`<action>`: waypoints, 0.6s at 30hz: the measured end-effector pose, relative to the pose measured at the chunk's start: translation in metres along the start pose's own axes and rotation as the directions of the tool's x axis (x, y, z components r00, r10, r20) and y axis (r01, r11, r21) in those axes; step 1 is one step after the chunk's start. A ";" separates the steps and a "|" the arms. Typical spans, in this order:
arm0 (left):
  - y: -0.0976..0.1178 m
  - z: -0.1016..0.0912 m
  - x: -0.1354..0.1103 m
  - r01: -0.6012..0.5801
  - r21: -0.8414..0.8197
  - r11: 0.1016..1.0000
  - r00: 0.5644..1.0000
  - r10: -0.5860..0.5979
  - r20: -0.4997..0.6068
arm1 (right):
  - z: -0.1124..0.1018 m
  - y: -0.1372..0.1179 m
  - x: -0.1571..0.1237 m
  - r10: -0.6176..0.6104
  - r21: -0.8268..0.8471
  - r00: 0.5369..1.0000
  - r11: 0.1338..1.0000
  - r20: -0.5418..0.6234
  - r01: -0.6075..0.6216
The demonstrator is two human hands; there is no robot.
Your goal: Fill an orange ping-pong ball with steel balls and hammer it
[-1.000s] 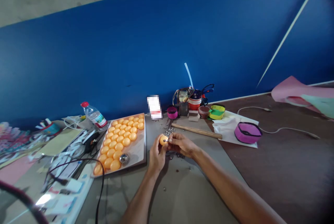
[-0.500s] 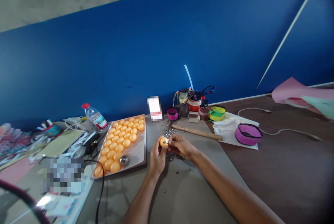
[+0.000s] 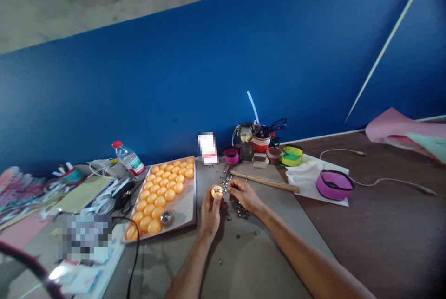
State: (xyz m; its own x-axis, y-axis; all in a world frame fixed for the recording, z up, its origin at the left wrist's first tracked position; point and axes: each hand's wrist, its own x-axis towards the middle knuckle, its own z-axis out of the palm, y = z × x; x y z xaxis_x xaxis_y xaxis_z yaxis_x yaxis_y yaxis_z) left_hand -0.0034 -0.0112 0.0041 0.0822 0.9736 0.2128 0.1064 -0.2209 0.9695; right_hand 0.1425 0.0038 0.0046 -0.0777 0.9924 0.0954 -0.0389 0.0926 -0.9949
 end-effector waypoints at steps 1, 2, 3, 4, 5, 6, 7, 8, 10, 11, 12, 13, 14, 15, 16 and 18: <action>-0.001 0.000 0.000 0.016 -0.022 1.000 1.000 -0.016 -0.013 | -0.003 0.000 0.000 -0.094 -0.199 0.995 0.976 -0.022 0.088; -0.002 0.000 0.000 0.026 -0.042 0.999 0.999 -0.027 -0.027 | -0.006 0.001 -0.001 -0.182 -0.379 0.983 0.911 -0.015 0.163; -0.002 0.000 0.000 0.032 -0.060 0.998 0.999 -0.035 -0.042 | -0.008 0.001 -0.002 -0.242 -0.531 0.970 0.819 0.026 0.218; -0.003 0.000 0.000 0.037 -0.074 0.997 0.998 -0.041 -0.050 | -0.010 0.002 -0.004 -0.277 -0.650 0.958 0.714 0.078 0.259; -0.003 0.000 0.000 0.042 -0.087 0.995 0.997 -0.047 -0.053 | -0.010 0.002 -0.006 -0.281 -0.736 0.950 0.614 0.133 0.285; -0.003 0.001 0.000 0.046 -0.100 0.994 0.997 -0.051 -0.050 | -0.009 0.003 -0.008 -0.264 -0.797 0.947 0.525 0.181 0.299; -0.003 0.001 0.000 0.047 -0.112 0.993 0.998 -0.053 -0.046 | -0.008 0.004 -0.009 -0.236 -0.838 0.948 0.454 0.214 0.302; -0.002 0.002 0.000 0.047 -0.119 0.992 0.998 -0.053 -0.041 | -0.007 0.005 -0.011 -0.206 -0.865 0.951 0.403 0.232 0.298; -0.001 0.003 -0.001 0.043 -0.116 0.992 0.998 -0.047 -0.032 | -0.004 0.007 -0.011 -0.158 -0.896 0.958 0.344 0.241 0.282; -0.001 0.003 -0.001 0.038 -0.108 0.993 0.999 -0.041 -0.028 | -0.003 0.008 -0.011 -0.144 -0.903 0.960 0.330 0.240 0.275; 0.000 0.002 -0.001 0.033 -0.095 0.995 0.999 -0.035 -0.024 | -0.003 0.008 -0.011 -0.137 -0.906 0.961 0.323 0.241 0.273; 0.001 0.002 -0.001 0.028 -0.080 0.996 0.999 -0.029 -0.020 | -0.002 0.008 -0.010 -0.135 -0.906 0.961 0.321 0.243 0.275; 0.002 0.002 -0.001 0.023 -0.067 0.997 1.000 -0.024 -0.018 | -0.002 0.007 -0.010 -0.135 -0.904 0.959 0.325 0.248 0.279; 0.003 0.002 -0.002 0.020 -0.054 0.998 1.000 -0.021 -0.021 | -0.002 0.006 -0.010 -0.137 -0.899 0.958 0.331 0.253 0.285; 0.004 0.001 -0.002 0.020 -0.042 0.999 0.999 -0.021 -0.024 | -0.002 0.004 -0.010 -0.141 -0.895 0.956 0.338 0.259 0.292; 0.006 0.001 -0.002 0.022 -0.022 1.000 0.999 -0.023 -0.037 | -0.001 0.001 -0.012 -0.150 -0.883 0.947 0.345 0.284 0.319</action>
State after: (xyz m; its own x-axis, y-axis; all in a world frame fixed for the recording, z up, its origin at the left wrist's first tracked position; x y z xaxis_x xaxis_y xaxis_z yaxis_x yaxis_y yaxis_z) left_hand -0.0023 -0.0142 0.0090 0.0435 0.9799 0.1946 0.0861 -0.1978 0.9765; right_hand 0.1448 -0.0076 0.0025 -0.3506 0.9030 0.2485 0.8410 0.4203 -0.3408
